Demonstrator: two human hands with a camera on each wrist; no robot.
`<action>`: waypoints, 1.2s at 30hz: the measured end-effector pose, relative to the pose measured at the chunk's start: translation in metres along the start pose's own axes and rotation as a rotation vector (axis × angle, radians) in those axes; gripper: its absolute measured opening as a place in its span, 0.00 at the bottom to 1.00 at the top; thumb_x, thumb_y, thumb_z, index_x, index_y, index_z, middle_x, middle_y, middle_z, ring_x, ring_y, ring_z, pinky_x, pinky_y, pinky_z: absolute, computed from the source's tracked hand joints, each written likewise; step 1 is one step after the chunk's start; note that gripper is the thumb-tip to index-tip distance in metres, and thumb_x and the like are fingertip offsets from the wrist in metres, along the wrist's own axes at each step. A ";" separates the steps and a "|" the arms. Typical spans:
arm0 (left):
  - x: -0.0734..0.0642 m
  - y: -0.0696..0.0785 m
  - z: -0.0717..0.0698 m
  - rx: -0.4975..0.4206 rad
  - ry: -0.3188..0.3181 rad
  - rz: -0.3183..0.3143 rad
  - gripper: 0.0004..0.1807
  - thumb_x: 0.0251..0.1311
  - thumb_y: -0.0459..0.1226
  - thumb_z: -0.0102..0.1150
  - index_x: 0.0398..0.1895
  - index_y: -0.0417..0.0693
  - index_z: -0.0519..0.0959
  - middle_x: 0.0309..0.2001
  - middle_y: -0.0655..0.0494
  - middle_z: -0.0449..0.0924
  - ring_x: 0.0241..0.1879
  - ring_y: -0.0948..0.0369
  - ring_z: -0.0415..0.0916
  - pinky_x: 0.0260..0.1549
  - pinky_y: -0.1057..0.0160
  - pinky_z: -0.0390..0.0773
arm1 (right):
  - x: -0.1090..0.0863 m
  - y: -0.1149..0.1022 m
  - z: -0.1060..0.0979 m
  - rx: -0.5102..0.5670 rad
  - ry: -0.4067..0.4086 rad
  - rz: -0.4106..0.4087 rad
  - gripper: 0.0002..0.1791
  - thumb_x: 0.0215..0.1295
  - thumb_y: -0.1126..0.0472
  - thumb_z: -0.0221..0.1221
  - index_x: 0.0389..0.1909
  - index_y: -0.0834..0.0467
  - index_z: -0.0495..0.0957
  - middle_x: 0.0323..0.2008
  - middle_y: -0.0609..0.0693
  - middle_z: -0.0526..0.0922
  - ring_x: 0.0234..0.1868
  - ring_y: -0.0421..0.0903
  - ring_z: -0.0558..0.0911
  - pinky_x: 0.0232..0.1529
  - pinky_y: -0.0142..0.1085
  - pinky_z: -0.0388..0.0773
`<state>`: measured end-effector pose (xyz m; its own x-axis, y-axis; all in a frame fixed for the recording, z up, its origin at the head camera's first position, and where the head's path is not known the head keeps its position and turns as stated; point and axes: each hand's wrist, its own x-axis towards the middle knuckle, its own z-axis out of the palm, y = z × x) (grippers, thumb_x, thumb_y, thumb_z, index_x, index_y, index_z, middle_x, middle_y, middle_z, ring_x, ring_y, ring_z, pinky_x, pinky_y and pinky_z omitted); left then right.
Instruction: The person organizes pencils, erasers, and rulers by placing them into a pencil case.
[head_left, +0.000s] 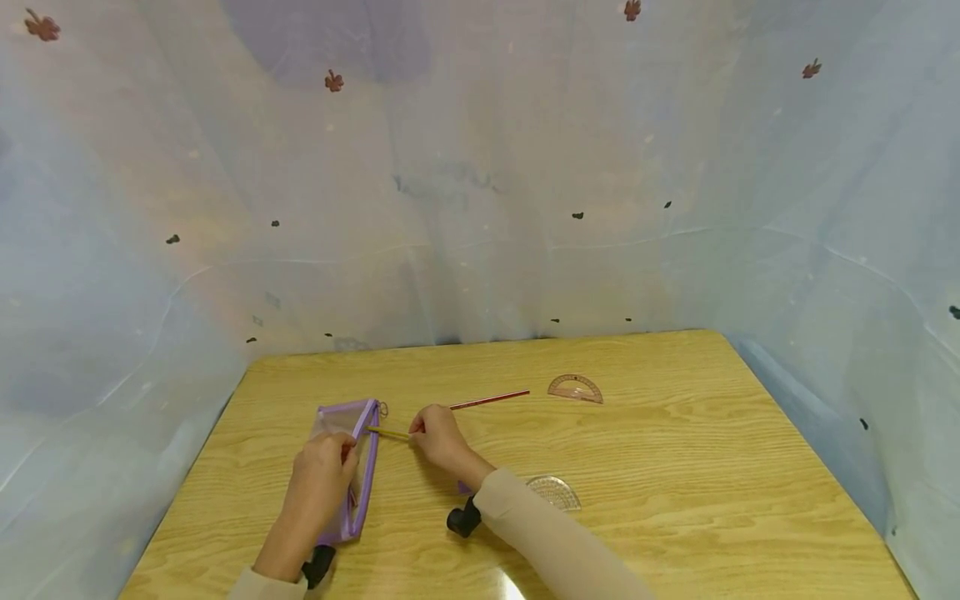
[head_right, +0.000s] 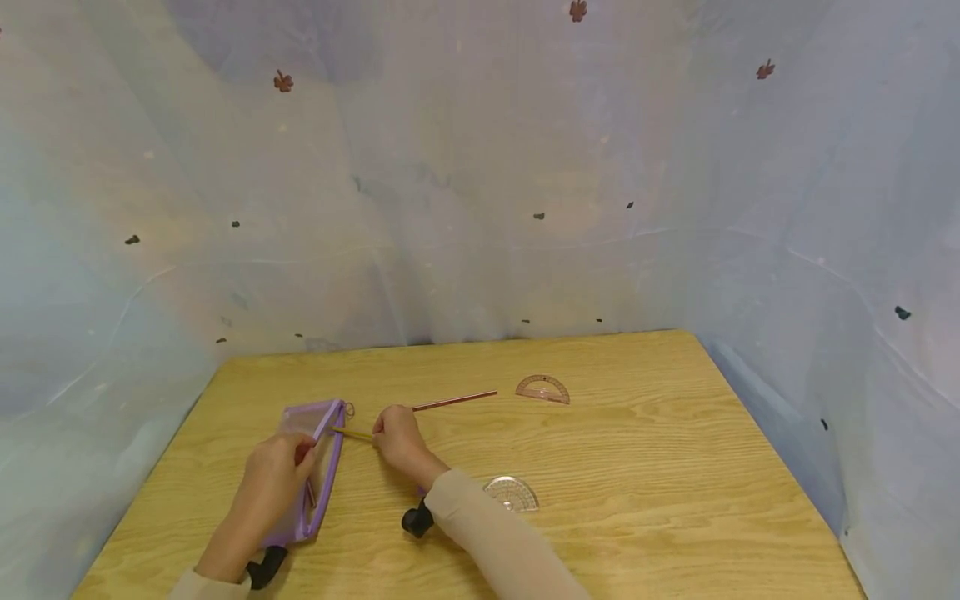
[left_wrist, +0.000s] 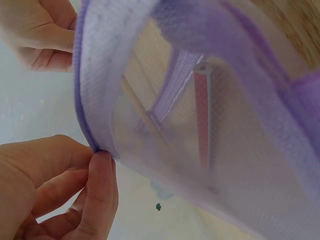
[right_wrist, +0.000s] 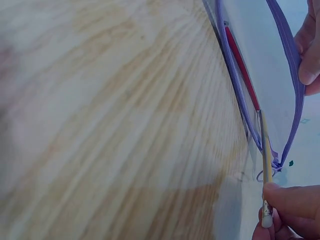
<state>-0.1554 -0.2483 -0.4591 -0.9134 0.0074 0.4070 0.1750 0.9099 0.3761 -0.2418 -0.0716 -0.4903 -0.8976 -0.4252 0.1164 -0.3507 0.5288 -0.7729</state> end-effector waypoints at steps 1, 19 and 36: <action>0.000 0.000 0.000 0.000 0.000 0.000 0.03 0.54 0.25 0.67 0.30 0.29 0.83 0.26 0.42 0.81 0.25 0.52 0.78 0.23 0.54 0.79 | 0.000 -0.001 0.000 -0.003 0.004 -0.002 0.07 0.61 0.73 0.66 0.25 0.63 0.82 0.22 0.48 0.78 0.23 0.36 0.71 0.25 0.27 0.71; -0.002 -0.001 0.001 -0.005 0.021 0.011 0.03 0.53 0.24 0.67 0.30 0.29 0.83 0.27 0.42 0.81 0.26 0.52 0.79 0.23 0.54 0.80 | 0.001 0.000 0.014 0.037 0.049 0.003 0.06 0.59 0.73 0.66 0.24 0.64 0.83 0.20 0.46 0.78 0.21 0.34 0.71 0.24 0.25 0.70; -0.001 -0.002 0.000 -0.008 0.006 0.009 0.04 0.55 0.25 0.67 0.32 0.29 0.84 0.27 0.40 0.81 0.27 0.50 0.79 0.23 0.54 0.80 | 0.001 -0.009 0.020 0.086 0.046 0.034 0.05 0.57 0.74 0.68 0.24 0.66 0.84 0.18 0.47 0.78 0.19 0.33 0.70 0.22 0.25 0.68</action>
<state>-0.1550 -0.2499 -0.4600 -0.9096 0.0128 0.4153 0.1859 0.9065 0.3792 -0.2345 -0.0914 -0.4952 -0.9207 -0.3725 0.1161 -0.2972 0.4768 -0.8272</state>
